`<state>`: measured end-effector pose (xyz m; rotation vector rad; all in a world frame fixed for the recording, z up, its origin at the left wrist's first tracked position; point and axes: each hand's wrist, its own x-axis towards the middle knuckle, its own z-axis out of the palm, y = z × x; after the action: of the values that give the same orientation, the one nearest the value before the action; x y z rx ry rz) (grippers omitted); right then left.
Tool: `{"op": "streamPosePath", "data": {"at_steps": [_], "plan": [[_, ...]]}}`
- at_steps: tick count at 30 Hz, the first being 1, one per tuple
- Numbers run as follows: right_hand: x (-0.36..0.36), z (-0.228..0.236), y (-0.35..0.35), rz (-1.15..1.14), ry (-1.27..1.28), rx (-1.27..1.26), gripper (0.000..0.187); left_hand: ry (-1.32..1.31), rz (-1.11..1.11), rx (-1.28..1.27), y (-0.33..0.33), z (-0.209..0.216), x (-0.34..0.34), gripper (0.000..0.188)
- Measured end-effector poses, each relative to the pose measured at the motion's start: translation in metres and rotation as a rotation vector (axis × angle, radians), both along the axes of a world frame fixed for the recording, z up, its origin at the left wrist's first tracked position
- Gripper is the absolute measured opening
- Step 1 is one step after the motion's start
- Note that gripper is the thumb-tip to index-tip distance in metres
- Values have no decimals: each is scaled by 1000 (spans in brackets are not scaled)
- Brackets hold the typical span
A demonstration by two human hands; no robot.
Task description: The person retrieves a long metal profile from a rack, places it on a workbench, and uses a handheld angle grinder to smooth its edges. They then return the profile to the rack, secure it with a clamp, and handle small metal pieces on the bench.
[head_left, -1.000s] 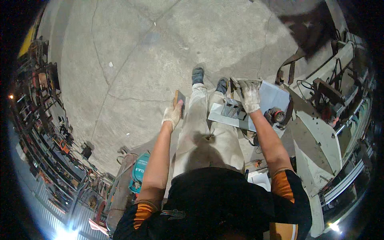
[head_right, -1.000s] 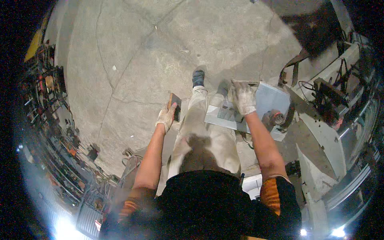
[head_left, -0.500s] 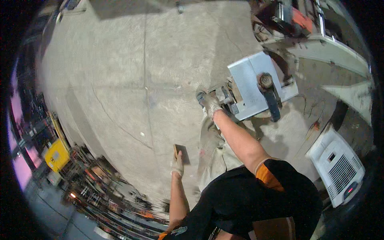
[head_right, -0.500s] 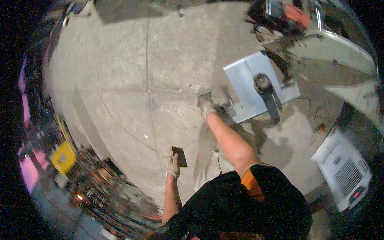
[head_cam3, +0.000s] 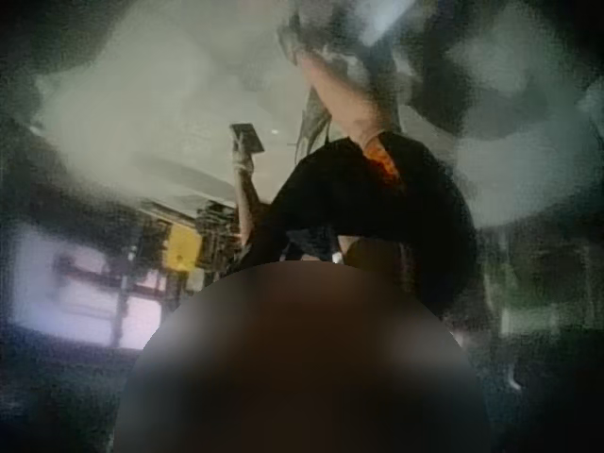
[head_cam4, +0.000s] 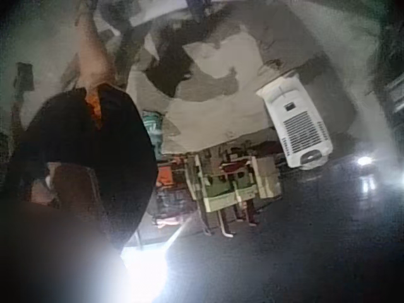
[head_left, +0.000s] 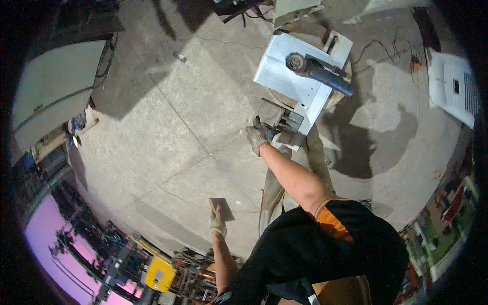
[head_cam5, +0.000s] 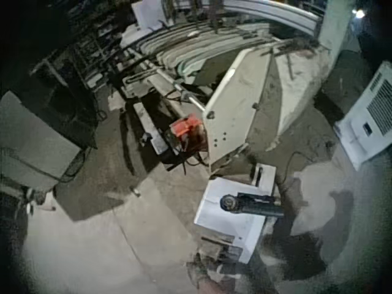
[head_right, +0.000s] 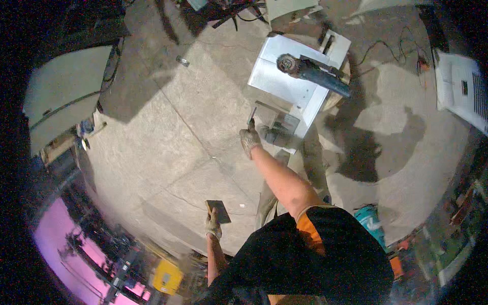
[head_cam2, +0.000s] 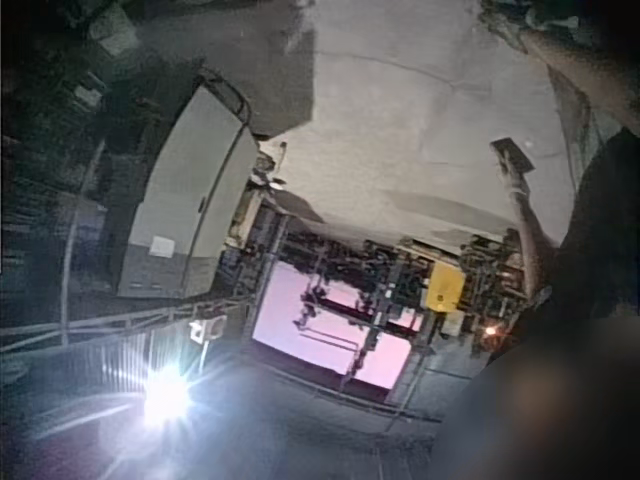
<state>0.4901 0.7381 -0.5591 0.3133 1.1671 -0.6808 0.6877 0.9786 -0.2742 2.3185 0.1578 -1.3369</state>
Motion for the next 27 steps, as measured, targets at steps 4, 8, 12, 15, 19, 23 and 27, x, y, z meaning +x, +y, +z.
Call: {"op": "streamPosePath", "data": {"at_steps": [4, 8, 12, 15, 19, 23, 27], "plan": [[2, 26, -13, 419, 610, -151, 50, -14, -60, -52, -18, 11, 36, 56], [-4, 70, -26, 368, 488, -74, 48, 61, -153, -8, -14, 6, 51, 58], [-2, 75, -20, 274, 455, -83, 47, 54, -184, 27, -5, -6, 56, 46], [1, 51, -22, 355, 554, -205, 63, 88, -244, -33, -5, -10, 60, 48], [-7, 24, -46, 551, 688, -216, 71, 59, -196, 3, -16, -1, 69, 54], [-22, 34, -67, 593, 691, -152, 70, 45, -237, -36, -25, 8, 74, 56], [-23, 55, -61, 212, 566, -178, 52, 110, -237, -109, -16, -2, 75, 60]]}}
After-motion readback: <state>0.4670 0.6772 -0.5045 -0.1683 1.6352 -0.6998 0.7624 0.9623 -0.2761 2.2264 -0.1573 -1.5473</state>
